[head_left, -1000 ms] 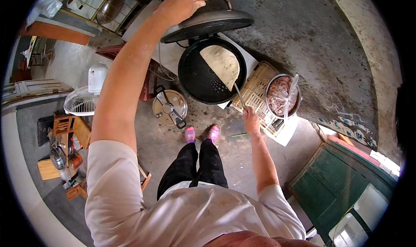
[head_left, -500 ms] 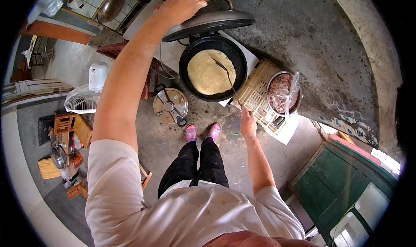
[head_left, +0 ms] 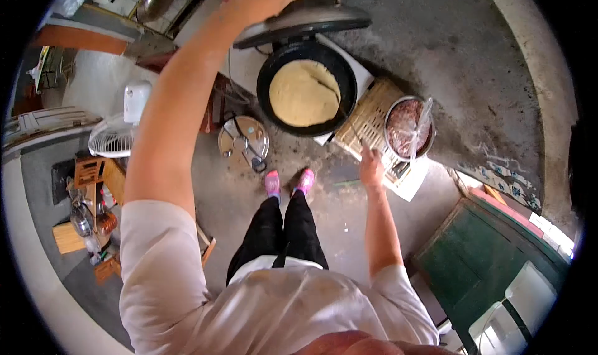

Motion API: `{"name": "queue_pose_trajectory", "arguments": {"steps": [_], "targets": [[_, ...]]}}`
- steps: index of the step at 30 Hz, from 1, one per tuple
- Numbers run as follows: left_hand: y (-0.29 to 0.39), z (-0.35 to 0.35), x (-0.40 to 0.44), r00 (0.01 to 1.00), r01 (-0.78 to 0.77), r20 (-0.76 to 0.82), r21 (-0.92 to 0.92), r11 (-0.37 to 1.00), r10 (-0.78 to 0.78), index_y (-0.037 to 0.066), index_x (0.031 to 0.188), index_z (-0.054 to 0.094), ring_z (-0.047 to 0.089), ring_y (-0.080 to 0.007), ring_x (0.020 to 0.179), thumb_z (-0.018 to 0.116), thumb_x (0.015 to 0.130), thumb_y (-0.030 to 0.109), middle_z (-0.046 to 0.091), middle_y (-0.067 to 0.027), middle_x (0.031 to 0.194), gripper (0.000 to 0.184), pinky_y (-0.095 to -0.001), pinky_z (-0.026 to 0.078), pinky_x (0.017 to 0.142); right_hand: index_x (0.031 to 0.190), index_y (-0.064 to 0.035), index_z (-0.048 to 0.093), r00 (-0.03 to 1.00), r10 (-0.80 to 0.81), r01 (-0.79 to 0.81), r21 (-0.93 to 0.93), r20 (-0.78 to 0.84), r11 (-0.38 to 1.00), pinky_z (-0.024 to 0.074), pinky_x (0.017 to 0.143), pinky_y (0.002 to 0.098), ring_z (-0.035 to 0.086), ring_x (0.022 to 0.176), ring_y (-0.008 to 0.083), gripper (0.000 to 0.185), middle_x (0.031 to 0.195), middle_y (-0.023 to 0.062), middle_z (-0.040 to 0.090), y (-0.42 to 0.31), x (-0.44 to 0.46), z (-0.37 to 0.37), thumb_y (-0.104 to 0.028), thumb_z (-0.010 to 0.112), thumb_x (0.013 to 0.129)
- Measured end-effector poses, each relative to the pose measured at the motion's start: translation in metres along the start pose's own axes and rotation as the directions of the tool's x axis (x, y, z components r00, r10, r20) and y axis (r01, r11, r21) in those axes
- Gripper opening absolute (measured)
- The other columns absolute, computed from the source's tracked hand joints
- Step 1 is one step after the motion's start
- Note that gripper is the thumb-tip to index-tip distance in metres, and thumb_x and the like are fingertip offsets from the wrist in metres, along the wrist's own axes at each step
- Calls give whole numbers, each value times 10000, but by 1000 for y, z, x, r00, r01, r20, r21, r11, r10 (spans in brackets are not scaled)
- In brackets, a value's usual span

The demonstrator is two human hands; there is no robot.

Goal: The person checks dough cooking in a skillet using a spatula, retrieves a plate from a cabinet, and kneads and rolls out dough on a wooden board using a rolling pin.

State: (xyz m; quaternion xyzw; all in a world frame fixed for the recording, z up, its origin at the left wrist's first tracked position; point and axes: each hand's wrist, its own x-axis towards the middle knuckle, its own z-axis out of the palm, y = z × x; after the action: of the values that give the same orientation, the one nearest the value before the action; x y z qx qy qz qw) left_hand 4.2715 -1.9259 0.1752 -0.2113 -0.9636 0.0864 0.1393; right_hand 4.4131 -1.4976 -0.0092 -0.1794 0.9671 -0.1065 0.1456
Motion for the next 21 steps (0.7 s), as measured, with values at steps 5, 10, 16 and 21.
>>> {"name": "queue_pose_trajectory", "arguments": {"steps": [5,10,16,21], "targets": [[0,-14,0,998,-2,68,-10,1000,3,95,832,596,540,-236,887,495,794,172,565,-78,849,133,-363,440,761,1261,-174,457,983,148,-165,166,108,972,465,706,419,557,876,365,382,974,183,538,-10,1,-23,-136,464,881],[4,-9,0,1000,13,2,-70,997,-13,85,840,607,543,-247,889,478,825,194,565,-90,846,170,-365,447,755,1269,-213,438,983,164,-175,152,80,973,482,709,448,572,882,346,436,1048,120,538,0,-32,-33,-100,448,849],[4,-10,0,996,82,32,-85,993,-79,71,834,615,547,-259,882,459,858,214,570,-94,849,213,-375,449,757,1319,-181,382,967,-45,76,-114,250,991,506,713,428,577,899,334,566,1062,133,520,-7,-57,-43,-40,475,778],[1,-6,2,999,48,3,-57,997,-48,74,823,614,551,-256,876,464,857,217,573,-92,847,210,-374,450,749,1316,-220,380,964,-73,65,42,256,997,509,673,425,582,815,341,487,950,115,532,-34,-71,-52,-135,478,847]]}}
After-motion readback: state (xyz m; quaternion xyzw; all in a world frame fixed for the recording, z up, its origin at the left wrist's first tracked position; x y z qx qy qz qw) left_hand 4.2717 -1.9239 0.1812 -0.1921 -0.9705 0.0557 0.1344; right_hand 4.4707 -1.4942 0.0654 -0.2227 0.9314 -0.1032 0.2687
